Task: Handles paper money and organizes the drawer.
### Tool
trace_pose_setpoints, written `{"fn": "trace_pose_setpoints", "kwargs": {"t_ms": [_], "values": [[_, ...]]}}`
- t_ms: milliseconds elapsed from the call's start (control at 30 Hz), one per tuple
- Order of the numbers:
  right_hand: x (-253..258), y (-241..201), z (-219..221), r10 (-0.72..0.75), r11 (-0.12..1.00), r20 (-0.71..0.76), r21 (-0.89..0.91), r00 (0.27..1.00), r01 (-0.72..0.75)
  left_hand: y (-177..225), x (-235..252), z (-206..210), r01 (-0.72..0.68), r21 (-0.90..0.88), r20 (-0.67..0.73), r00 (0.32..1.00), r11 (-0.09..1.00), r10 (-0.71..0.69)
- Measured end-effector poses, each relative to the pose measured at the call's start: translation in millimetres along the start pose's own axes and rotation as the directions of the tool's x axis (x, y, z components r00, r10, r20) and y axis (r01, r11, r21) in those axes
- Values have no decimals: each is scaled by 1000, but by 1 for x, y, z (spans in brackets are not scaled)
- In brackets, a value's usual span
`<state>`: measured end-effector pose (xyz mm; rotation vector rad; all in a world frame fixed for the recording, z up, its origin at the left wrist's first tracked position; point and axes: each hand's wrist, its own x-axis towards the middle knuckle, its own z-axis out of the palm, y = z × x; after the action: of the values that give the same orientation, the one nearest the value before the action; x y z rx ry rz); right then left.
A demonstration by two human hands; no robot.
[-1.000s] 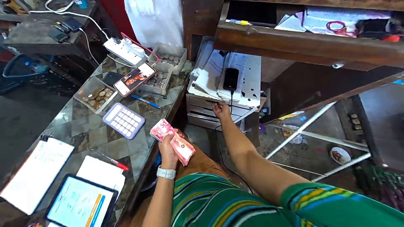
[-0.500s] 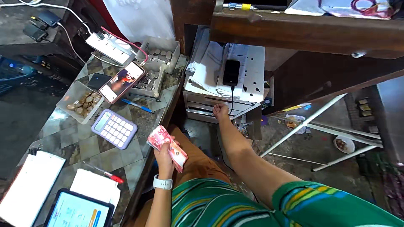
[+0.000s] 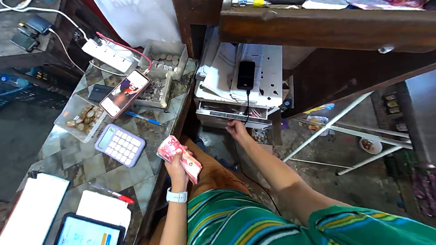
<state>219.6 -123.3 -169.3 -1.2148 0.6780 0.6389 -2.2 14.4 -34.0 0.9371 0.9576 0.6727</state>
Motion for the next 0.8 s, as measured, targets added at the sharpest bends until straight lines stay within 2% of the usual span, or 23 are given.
{"fn": "trace_pose_setpoints", "kwargs": {"t_ms": [233,300,367,433,467,533,567,600,633,733,800], "values": [[-47,31,-20,87,986,-28,-141,996,-90,1,-2,-3,3,-22,24,1000,1000,-3],[-58,36,-26,110,964,15,-247,994,-103,2,-4,-3,8,-26,35,999,1000,-7],[-70,39,-30,139,893,113,-445,984,-75,3,-5,-3,9,-23,38,999,1000,-8],[-83,30,-24,119,729,276,-676,954,105,4,-6,-2,7,-19,38,999,1000,-6],[-88,21,-17,68,598,384,-755,921,270,4,-6,-2,13,-23,38,999,1000,-12],[-85,-4,0,-102,257,572,-775,814,578,3,-6,-1,35,-30,35,999,999,-34],[-74,-14,8,-172,108,622,-759,764,642,2,-6,-1,45,-30,33,998,999,-44],[-56,-21,15,-217,5,629,-764,746,645,2,-6,0,53,-25,35,998,998,-52],[-35,-25,20,-249,-53,612,-783,751,620,2,-6,0,55,-12,43,998,998,-55],[3,-37,27,-190,-139,514,-857,836,495,1,-6,0,39,40,71,997,998,-42],[-2,-41,29,-146,-151,518,-854,843,498,1,-4,-1,32,55,72,997,998,-35]]}}
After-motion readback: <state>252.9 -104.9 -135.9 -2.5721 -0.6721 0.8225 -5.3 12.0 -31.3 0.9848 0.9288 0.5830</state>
